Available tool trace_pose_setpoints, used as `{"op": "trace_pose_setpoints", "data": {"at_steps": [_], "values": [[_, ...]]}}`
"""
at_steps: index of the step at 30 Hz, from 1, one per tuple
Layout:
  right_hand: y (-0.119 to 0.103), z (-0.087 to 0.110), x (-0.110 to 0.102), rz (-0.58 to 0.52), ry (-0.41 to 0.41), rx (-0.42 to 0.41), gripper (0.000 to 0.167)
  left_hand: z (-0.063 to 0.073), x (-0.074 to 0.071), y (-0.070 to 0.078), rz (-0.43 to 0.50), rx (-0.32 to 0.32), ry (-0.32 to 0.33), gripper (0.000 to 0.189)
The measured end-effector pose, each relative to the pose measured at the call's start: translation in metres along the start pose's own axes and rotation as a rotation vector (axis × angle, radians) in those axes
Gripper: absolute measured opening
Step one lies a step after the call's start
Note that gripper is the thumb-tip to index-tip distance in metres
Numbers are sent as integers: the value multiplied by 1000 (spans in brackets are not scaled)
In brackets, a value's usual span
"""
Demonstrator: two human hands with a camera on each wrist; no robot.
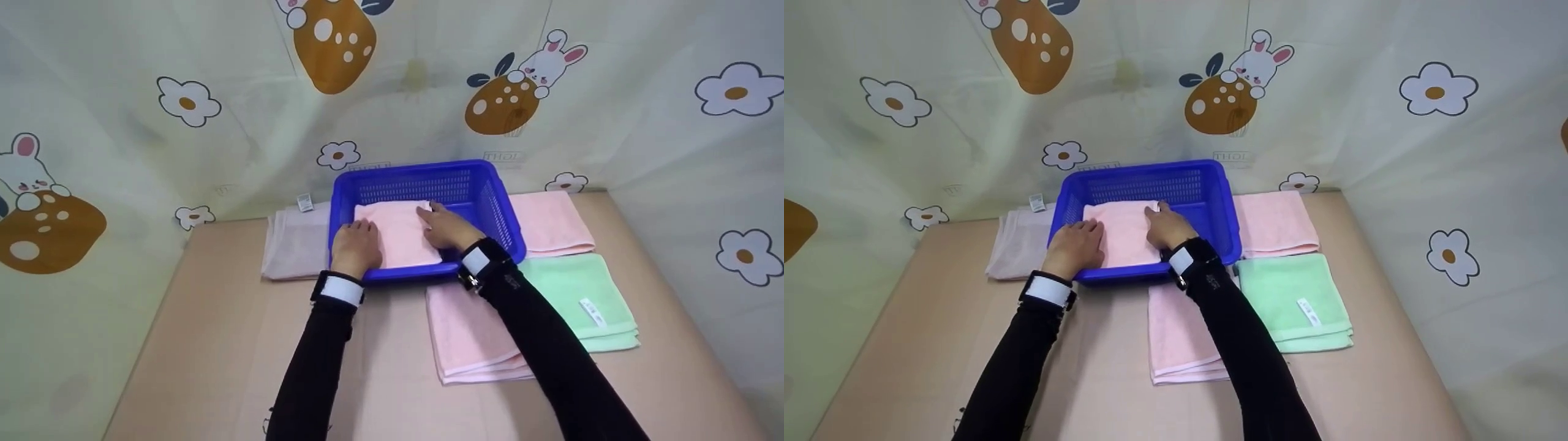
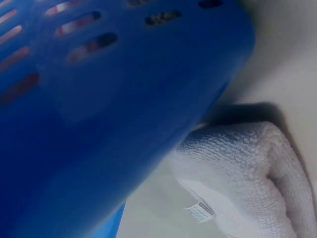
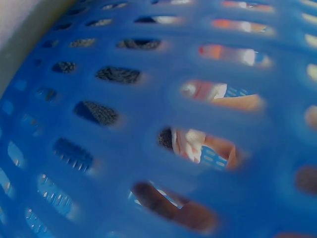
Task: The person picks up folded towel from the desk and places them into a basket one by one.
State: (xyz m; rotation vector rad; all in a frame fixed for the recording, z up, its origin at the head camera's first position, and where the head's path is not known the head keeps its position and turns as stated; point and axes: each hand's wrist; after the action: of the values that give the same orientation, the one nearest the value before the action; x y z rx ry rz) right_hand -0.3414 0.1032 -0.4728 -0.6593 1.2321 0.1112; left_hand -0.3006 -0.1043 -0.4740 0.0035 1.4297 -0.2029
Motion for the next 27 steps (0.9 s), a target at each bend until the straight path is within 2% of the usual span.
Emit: {"op": "trace_pose_setpoints", "data": {"at_steps": [6,9,12,15,18,21,24,27], "values": [[-1,1,-1,18,24,-10,62,0,2,0,53,-9,64,47],[-1,2,-1,38,61,-21,62,0,3,-1,119,5,116,46],[-2,2,-3,64,111,-20,62,0,1,-4,203,32,206,48],[-5,4,-5,92,157,-28,60,5,-4,-6,267,66,337,47],[-7,7,-8,106,206,-65,58,16,-11,-3,309,100,469,43],[-8,15,-13,107,279,-113,55,34,-15,6,361,132,589,39],[-8,28,-18,87,350,-152,52,56,-12,20,398,174,673,36],[-11,47,-20,50,418,-194,51,79,0,34,384,223,714,33]]}}
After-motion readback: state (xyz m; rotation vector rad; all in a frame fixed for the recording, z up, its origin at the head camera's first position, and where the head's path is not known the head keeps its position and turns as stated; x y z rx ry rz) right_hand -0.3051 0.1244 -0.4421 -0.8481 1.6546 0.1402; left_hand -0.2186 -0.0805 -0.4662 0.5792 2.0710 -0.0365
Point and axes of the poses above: each hand's wrist, its own z-axis away from the middle knuckle, its own x-axis out of the palm, y = z × x, and after that the axes turned 6 degrees about -x, right-handed
